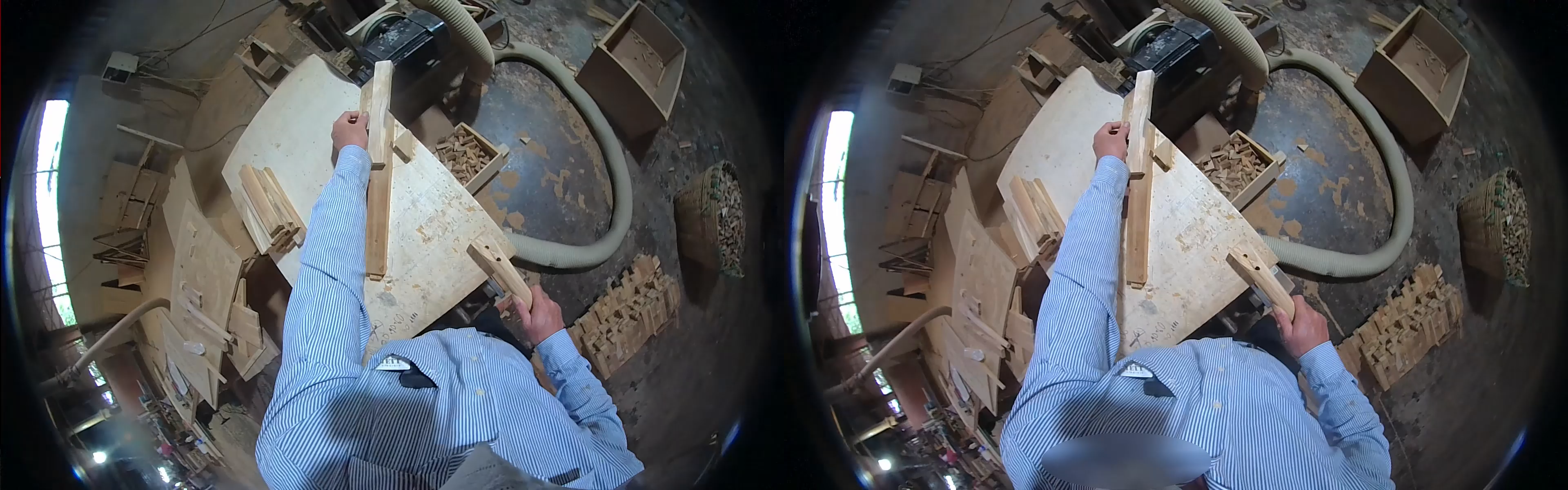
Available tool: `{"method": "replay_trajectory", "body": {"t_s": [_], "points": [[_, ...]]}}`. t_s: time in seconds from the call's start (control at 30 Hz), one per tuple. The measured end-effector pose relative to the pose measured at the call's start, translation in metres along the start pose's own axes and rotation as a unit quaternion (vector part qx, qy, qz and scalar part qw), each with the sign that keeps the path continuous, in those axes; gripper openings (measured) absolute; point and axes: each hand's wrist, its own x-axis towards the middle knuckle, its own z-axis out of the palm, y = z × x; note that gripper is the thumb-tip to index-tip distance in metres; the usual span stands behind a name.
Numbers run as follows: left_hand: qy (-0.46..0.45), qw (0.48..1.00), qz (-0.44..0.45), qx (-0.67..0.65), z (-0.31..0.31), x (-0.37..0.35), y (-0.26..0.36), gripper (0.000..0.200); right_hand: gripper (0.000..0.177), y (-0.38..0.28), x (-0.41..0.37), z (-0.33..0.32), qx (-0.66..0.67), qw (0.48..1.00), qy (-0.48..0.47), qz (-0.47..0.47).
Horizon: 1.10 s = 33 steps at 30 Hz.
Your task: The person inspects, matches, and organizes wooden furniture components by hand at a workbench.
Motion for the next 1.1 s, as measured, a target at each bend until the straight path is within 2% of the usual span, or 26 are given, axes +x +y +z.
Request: {"method": "replay_trajectory", "body": {"t_s": [0.43,0.67,0.87,1.1], "points": [[0.008,1.000,-0.010,0.016,-0.010,0.087,-0.004,0.023,0.040,-0.055,0.070,0.028,-0.019,0.998,0.049,-0.035],[0.021,0.999,0.008,0.039,-0.016,0.122,-0.010,0.023,0.043,-0.082,0.093,0.028,-0.022,0.999,0.042,-0.015],[0.002,0.999,0.019,0.045,-0.012,0.115,-0.022,0.024,0.043,-0.074,0.083,0.043,-0.010,0.999,0.049,-0.019],[-0.020,0.998,0.017,0.057,-0.009,0.064,-0.019,0.026,0.043,-0.046,0.045,0.041,-0.009,0.999,0.041,-0.006]]}}
